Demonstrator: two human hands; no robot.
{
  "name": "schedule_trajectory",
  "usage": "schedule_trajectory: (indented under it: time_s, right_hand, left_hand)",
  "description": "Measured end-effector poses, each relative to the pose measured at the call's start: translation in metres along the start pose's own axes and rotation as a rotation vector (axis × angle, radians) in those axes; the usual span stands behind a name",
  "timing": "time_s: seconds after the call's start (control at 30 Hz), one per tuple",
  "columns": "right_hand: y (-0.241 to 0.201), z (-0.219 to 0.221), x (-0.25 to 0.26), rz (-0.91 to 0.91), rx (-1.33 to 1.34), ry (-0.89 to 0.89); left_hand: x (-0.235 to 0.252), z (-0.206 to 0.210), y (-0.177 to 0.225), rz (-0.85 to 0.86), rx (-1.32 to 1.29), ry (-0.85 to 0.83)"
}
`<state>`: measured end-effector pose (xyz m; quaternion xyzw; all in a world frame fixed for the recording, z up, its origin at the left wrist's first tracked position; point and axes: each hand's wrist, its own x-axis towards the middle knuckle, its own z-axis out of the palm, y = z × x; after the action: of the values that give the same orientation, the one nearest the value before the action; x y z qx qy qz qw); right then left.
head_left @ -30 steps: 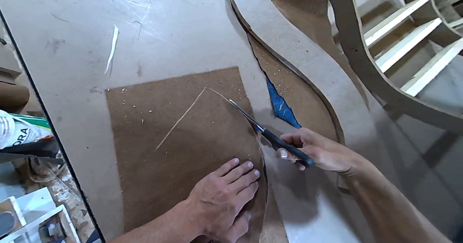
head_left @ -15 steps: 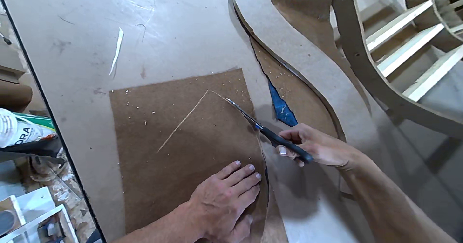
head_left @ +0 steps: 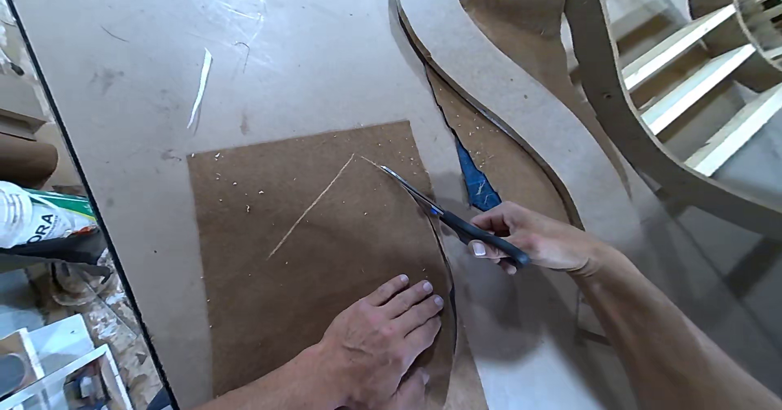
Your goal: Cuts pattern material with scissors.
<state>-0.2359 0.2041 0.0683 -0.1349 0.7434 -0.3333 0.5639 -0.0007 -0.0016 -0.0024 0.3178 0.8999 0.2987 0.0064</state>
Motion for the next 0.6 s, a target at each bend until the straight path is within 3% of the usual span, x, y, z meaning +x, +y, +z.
schedule_trajectory:
  time_s: [0.6]
  right_hand:
    - [-0.012,-0.011,0.013,-0.032,0.013,-0.043]
  left_hand:
    - [0.000,0.000,-0.001,-0.003,0.004,0.002]
